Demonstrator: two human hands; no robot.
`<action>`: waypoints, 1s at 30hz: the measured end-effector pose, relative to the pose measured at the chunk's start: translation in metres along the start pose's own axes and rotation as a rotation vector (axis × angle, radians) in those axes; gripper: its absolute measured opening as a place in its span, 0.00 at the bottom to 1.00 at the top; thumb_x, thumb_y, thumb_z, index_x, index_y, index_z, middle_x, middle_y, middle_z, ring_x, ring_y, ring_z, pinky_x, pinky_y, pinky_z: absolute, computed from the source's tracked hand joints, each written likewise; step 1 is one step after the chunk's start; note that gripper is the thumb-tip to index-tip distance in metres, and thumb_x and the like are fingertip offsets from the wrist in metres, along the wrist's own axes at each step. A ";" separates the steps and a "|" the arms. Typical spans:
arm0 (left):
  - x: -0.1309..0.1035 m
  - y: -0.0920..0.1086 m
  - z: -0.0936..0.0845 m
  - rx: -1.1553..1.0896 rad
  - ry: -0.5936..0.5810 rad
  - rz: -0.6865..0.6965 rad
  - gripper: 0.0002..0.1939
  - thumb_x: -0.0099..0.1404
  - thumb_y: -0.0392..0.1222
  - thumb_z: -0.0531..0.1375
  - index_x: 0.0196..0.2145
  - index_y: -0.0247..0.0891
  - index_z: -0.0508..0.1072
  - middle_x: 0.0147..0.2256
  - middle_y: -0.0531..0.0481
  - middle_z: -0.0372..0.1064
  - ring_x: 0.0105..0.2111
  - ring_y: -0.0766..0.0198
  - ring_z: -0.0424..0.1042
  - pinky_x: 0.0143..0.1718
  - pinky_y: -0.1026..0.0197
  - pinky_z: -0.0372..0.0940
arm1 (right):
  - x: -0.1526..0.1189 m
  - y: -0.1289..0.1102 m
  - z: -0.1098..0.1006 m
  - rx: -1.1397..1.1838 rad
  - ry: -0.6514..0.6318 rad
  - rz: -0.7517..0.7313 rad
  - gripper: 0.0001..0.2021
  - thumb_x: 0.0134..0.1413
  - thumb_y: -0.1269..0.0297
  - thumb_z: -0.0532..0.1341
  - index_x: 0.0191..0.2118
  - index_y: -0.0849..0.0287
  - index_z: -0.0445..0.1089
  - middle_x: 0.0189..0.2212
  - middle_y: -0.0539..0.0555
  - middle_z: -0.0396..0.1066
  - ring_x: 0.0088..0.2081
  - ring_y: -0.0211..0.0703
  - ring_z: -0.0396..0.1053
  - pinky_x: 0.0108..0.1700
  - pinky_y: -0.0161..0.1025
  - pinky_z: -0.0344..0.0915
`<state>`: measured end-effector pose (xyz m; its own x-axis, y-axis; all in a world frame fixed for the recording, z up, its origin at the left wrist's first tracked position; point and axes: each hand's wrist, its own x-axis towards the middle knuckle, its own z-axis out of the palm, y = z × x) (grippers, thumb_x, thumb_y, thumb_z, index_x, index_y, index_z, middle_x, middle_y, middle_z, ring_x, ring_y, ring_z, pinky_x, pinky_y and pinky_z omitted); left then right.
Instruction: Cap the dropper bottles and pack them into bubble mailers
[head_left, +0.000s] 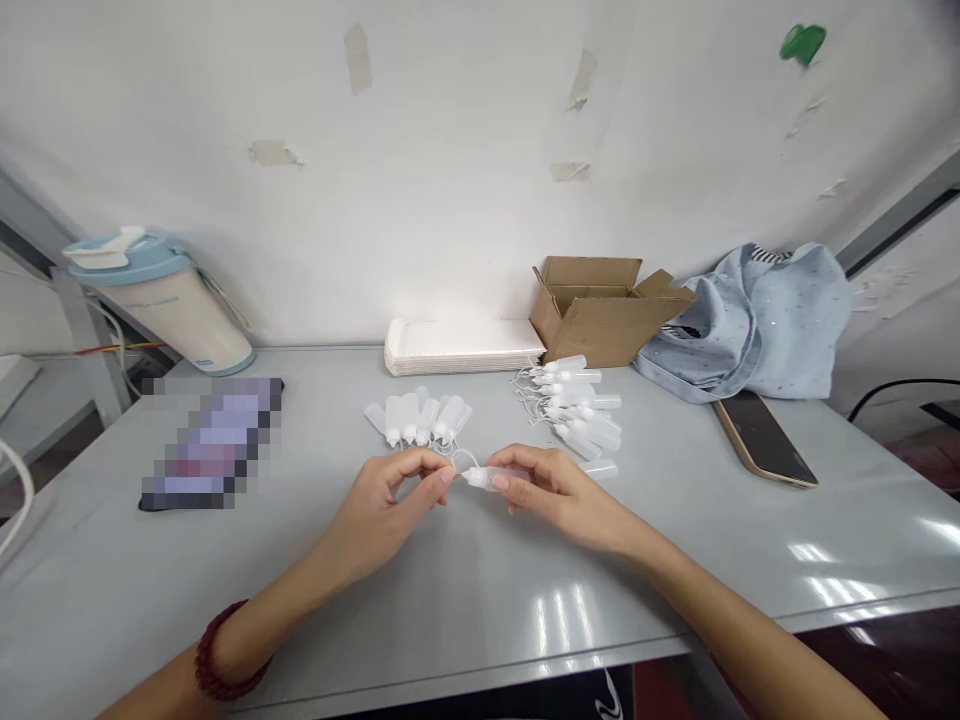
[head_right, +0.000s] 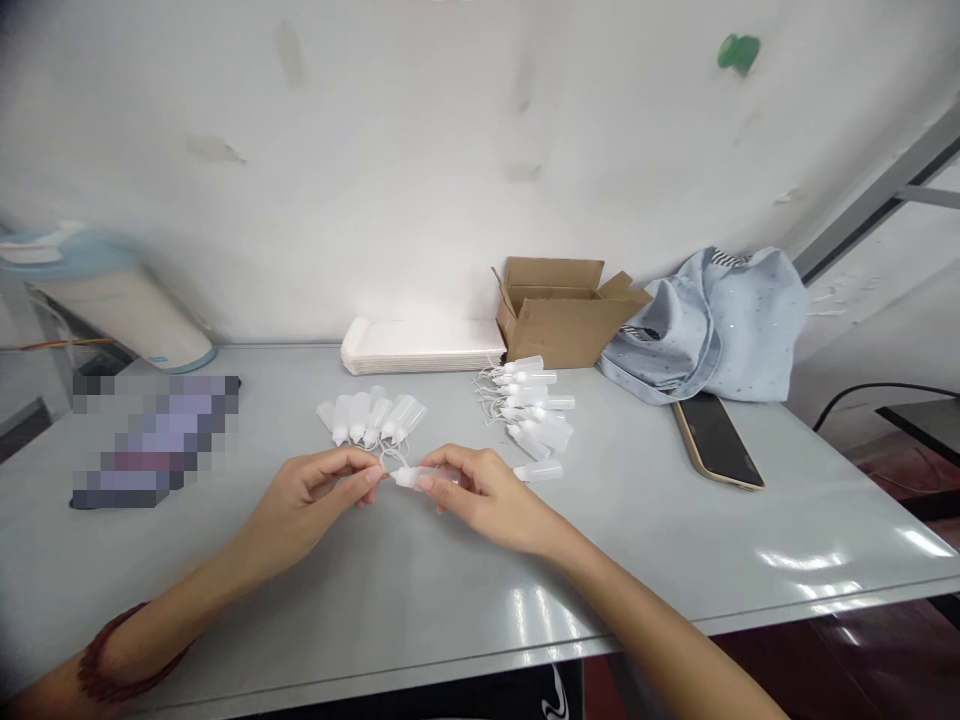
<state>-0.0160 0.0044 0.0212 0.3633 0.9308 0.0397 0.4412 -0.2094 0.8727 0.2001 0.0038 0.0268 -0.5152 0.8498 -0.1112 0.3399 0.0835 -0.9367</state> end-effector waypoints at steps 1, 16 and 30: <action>0.000 0.000 -0.001 -0.004 0.002 -0.009 0.14 0.66 0.45 0.52 0.26 0.38 0.70 0.24 0.55 0.66 0.27 0.66 0.65 0.31 0.65 0.61 | 0.000 0.000 -0.001 -0.002 0.011 -0.005 0.14 0.60 0.54 0.54 0.41 0.59 0.69 0.23 0.47 0.63 0.24 0.33 0.56 0.25 0.32 0.52; -0.004 -0.003 0.004 0.061 -0.004 -0.005 0.14 0.66 0.45 0.52 0.26 0.38 0.70 0.22 0.55 0.63 0.25 0.67 0.63 0.26 0.66 0.57 | 0.003 0.009 0.004 -0.037 -0.047 -0.038 0.15 0.64 0.56 0.49 0.42 0.60 0.67 0.22 0.45 0.54 0.24 0.34 0.52 0.27 0.33 0.52; -0.005 -0.007 0.009 0.047 0.008 0.010 0.14 0.66 0.44 0.52 0.24 0.37 0.68 0.21 0.55 0.61 0.24 0.67 0.62 0.26 0.65 0.56 | 0.002 0.013 0.011 -0.032 -0.063 -0.035 0.14 0.65 0.57 0.48 0.40 0.61 0.65 0.21 0.44 0.53 0.23 0.33 0.51 0.27 0.32 0.51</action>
<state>-0.0132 -0.0011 0.0102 0.3613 0.9309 0.0529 0.4758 -0.2329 0.8482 0.1949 0.0013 0.0107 -0.5756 0.8115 -0.1005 0.3456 0.1301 -0.9293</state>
